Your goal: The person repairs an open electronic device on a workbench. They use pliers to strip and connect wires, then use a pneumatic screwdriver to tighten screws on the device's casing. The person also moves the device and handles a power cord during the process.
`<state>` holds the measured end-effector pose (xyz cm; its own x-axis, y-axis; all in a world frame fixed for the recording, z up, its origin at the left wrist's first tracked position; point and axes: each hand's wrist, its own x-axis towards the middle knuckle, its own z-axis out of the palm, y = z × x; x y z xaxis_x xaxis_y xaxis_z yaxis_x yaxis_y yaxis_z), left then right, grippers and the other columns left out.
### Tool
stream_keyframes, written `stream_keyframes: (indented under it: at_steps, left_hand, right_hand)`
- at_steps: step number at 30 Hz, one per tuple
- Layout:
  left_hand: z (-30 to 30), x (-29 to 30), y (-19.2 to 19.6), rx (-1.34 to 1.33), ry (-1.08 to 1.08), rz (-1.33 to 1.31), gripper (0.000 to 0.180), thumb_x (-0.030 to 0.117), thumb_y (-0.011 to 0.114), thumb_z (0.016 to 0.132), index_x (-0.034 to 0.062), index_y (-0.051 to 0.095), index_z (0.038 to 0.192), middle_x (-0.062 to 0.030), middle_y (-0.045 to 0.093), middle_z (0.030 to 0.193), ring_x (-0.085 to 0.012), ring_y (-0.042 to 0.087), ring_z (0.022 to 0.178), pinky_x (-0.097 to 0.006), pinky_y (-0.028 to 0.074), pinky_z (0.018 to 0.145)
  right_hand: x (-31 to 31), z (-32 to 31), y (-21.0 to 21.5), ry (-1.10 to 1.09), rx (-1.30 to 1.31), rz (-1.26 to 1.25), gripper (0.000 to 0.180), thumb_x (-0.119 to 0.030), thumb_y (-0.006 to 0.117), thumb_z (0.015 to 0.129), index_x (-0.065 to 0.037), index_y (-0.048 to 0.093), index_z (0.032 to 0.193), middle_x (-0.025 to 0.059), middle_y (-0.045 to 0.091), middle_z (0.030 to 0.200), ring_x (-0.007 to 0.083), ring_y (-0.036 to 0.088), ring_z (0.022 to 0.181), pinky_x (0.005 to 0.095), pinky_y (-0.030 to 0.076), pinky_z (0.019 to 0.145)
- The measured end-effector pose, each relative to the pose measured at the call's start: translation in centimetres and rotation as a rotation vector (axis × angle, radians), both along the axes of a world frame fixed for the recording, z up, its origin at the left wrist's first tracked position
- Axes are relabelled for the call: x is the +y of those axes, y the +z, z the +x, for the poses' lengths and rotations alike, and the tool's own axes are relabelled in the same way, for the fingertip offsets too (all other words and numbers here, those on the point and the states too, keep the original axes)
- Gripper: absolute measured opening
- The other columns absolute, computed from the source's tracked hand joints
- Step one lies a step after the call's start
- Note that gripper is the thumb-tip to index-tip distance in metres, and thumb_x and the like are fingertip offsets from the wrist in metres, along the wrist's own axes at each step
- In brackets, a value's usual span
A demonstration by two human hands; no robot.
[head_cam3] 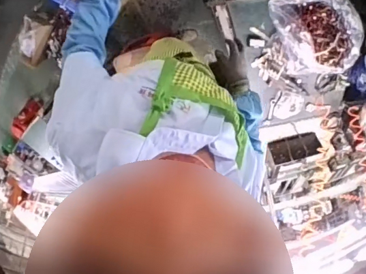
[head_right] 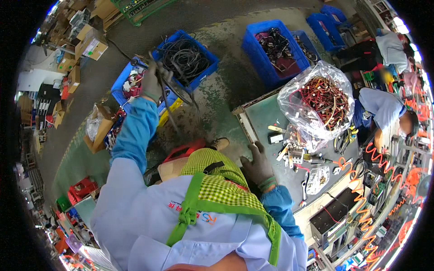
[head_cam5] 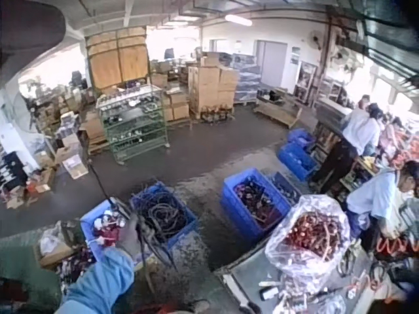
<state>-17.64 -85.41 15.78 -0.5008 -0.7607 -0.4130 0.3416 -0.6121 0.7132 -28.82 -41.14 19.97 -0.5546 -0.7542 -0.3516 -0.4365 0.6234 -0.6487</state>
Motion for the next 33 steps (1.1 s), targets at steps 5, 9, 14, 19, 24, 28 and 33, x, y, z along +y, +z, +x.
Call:
stream_keyframes:
  at_steps: [5,9,14,19,24,28,33]
  left_hand:
    - [-3.2,-8.6,4.0,0.012,0.142,0.007,0.034,0.04,0.049,0.096,0.0084,0.053,0.084,-0.003,0.044,0.063,-0.0203,0.044,0.057,-0.047,0.049,0.078]
    - [-4.5,-14.2,6.8,0.005,0.143,-0.106,0.028,0.034,0.056,0.094,0.0078,0.052,0.083,-0.0026,0.045,0.063,-0.0207,0.047,0.058,-0.049,0.05,0.081]
    - [-4.4,-25.9,2.2,0.211,0.017,-0.191,0.02,0.025,0.058,0.094,0.005,0.058,0.091,-0.0067,0.058,0.077,-0.0263,0.058,0.071,-0.051,0.05,0.088]
    - [-5.2,-27.1,-6.1,-1.53,-0.182,-0.667,0.066,0.052,0.055,0.086,-0.0035,0.055,0.121,-0.0245,0.049,0.134,-0.0396,0.046,0.125,-0.044,0.037,0.105]
    - [-4.2,-15.1,-19.6,-1.237,-0.899,-1.502,0.034,0.023,0.045,0.092,0.0091,0.057,0.121,-0.0243,0.062,0.111,-0.0418,0.063,0.093,-0.049,0.052,0.081]
    - [-1.5,3.1,-30.0,-1.199,-1.395,-1.207,0.044,0.03,0.047,0.089,0.0072,0.055,0.126,-0.0268,0.053,0.124,-0.0406,0.054,0.111,-0.047,0.044,0.094]
    - [5.7,20.7,-35.9,-0.643,-1.73,-1.3,0.037,0.034,0.048,0.09,0.0061,0.066,0.106,-0.0242,0.063,0.109,-0.0391,0.061,0.099,-0.048,0.048,0.088]
  right_hand:
    - [6.1,0.9,-5.1,-0.049,0.16,0.072,0.049,-0.026,0.068,0.078,-0.006,0.051,0.119,0.0239,0.046,0.13,0.0406,0.056,0.105,0.0468,0.049,0.086]
    - [8.3,2.0,-5.8,-0.189,0.034,0.217,0.044,-0.027,0.068,0.077,-0.007,0.055,0.114,0.0228,0.052,0.12,0.0402,0.056,0.104,0.0456,0.049,0.087]
    - [10.4,2.3,-6.4,-0.255,-0.095,0.419,0.044,-0.029,0.068,0.077,-0.006,0.057,0.113,0.0217,0.052,0.119,0.0405,0.054,0.106,0.0456,0.047,0.09]
    - [11.9,3.2,-7.0,-0.248,-0.041,0.443,0.045,-0.029,0.067,0.078,-0.004,0.057,0.113,0.021,0.054,0.118,0.0397,0.051,0.11,0.0454,0.045,0.093]
    - [14.9,4.1,-8.2,-0.303,-0.081,0.393,0.042,-0.031,0.067,0.078,-0.005,0.06,0.111,0.0195,0.06,0.112,0.0394,0.052,0.111,0.0455,0.045,0.093]
    - [17.9,5.5,-10.0,-0.308,-0.06,0.417,0.039,-0.034,0.064,0.08,-0.004,0.063,0.106,0.0195,0.064,0.105,0.0384,0.056,0.107,0.0451,0.046,0.092]
    - [23.0,9.4,-12.2,-0.58,-0.25,0.443,0.043,-0.037,0.063,0.083,-0.003,0.063,0.108,0.0187,0.067,0.103,0.0345,0.063,0.101,0.0403,0.049,0.089]
